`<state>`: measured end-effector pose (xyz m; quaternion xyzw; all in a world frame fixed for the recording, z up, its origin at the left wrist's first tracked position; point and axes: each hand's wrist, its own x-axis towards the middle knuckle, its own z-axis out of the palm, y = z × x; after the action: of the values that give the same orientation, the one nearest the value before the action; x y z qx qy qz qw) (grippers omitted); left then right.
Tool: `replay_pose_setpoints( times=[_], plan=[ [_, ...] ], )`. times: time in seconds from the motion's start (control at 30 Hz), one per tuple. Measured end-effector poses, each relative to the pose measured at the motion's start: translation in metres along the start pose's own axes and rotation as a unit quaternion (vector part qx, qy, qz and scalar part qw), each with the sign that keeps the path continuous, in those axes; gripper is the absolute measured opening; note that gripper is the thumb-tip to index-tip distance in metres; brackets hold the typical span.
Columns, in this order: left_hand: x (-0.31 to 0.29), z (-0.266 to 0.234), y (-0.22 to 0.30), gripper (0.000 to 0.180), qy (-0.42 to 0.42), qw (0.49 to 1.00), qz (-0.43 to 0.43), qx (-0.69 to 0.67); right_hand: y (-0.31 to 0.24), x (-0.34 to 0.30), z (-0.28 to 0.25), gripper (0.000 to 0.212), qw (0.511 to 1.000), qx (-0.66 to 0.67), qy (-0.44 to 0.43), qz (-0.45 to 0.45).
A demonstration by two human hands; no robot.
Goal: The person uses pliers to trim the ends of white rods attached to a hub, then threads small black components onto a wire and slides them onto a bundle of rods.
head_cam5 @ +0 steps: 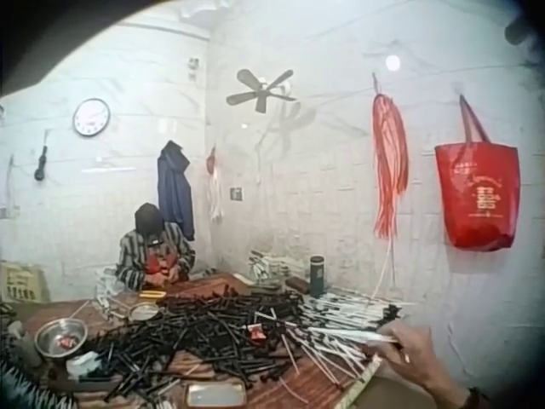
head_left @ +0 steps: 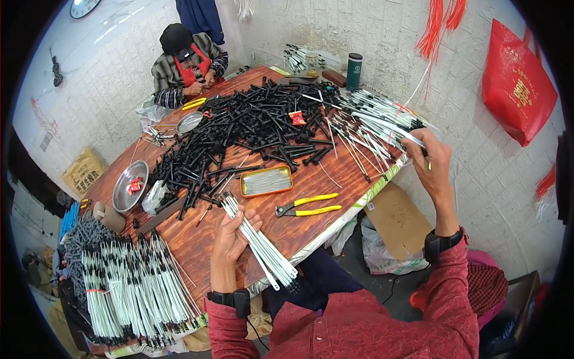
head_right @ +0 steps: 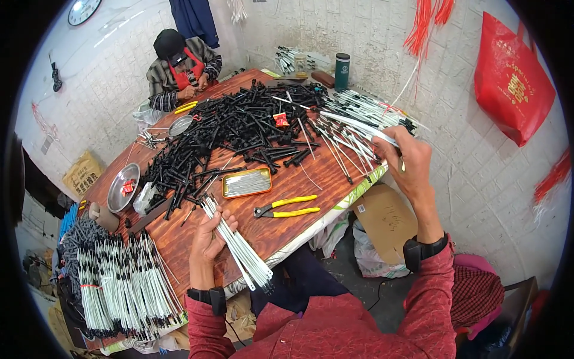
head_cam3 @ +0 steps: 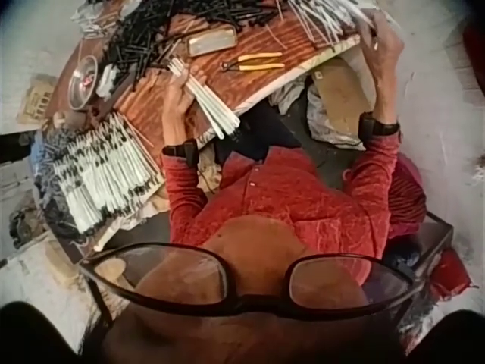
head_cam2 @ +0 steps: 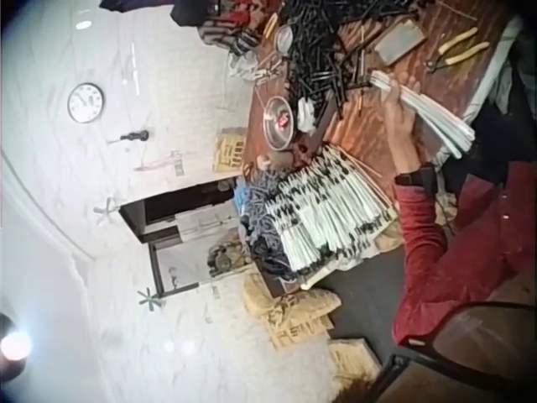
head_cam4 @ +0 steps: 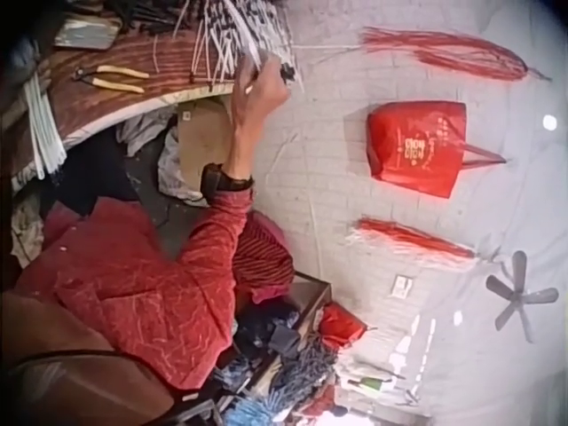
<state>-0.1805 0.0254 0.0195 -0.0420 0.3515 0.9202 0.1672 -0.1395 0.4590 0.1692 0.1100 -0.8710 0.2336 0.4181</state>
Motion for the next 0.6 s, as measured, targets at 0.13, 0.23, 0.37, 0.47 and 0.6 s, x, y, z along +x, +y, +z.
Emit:
replay_pose_setpoints(
  times=[0.13,0.23,0.37,0.47,0.6],
  plan=[
    [0.001,-0.001,-0.002,0.013,-0.001,1.000,0.002,0.002,-0.024,0.001,-0.010,0.011,0.998,0.043,-0.009,-0.039],
    [-0.001,-0.002,-0.001,0.014,0.000,1.000,0.002,0.004,-0.040,0.000,-0.016,0.011,0.997,0.058,-0.023,-0.054],
    [-0.002,-0.002,-0.001,0.014,-0.006,1.000,0.002,0.005,-0.062,-0.001,-0.026,0.013,0.972,0.210,0.009,0.109],
    [-0.007,-0.008,0.001,0.014,-0.002,1.000,0.004,0.002,-0.041,-0.010,-0.014,0.016,0.916,0.277,-0.161,0.241],
    [0.003,0.007,-0.001,0.012,-0.021,1.000,-0.005,-0.002,0.053,-0.089,0.034,0.019,0.872,0.246,-0.227,0.358]
  ],
)
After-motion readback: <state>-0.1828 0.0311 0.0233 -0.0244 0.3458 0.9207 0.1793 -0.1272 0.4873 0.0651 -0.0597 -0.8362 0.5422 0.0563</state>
